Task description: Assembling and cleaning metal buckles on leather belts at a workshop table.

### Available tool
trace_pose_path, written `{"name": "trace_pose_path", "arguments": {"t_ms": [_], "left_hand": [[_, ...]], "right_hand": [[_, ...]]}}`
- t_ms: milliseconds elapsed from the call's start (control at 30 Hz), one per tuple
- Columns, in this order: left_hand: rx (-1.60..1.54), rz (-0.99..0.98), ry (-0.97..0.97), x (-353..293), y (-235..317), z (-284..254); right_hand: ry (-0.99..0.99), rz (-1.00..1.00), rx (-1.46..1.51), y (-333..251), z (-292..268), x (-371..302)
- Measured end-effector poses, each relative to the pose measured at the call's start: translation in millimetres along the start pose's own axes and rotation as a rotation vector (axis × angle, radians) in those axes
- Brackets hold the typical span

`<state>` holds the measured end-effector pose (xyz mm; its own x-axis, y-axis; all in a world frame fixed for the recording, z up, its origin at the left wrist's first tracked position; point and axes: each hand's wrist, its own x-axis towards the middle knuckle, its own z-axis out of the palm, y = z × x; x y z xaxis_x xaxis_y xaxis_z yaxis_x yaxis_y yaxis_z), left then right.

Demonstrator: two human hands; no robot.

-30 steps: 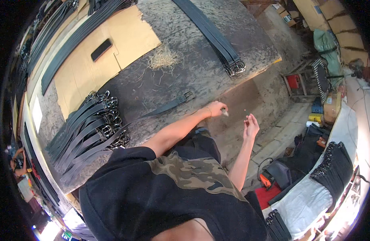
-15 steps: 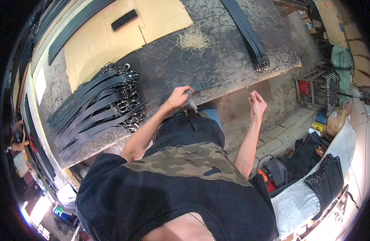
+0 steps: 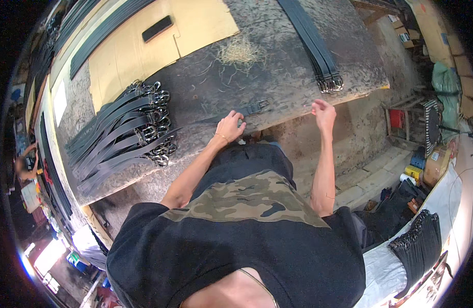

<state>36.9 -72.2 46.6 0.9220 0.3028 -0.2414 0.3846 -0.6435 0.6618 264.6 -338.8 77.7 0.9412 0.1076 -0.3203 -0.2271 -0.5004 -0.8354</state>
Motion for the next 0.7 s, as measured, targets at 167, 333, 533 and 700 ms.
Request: {"name": "trace_pose_path", "arguments": {"t_ms": [167, 333, 533, 700], "left_hand": [[0.020, -0.019, -0.015, 1, 9, 13], [-0.039, -0.125, 0.088, -14, 23, 14], [-0.066, -0.208, 0.240, -44, 3, 23], [-0.076, -0.350, 0.401, -57, -10, 27]], "right_hand": [[-0.220, -0.202, -0.470, 10, -8, 28], [-0.403, -0.429, -0.546, 18, -2, 52], [-0.448, -0.515, -0.877, 18, 13, 56], [-0.408, -0.570, -1.018, 15, 17, 54]]}}
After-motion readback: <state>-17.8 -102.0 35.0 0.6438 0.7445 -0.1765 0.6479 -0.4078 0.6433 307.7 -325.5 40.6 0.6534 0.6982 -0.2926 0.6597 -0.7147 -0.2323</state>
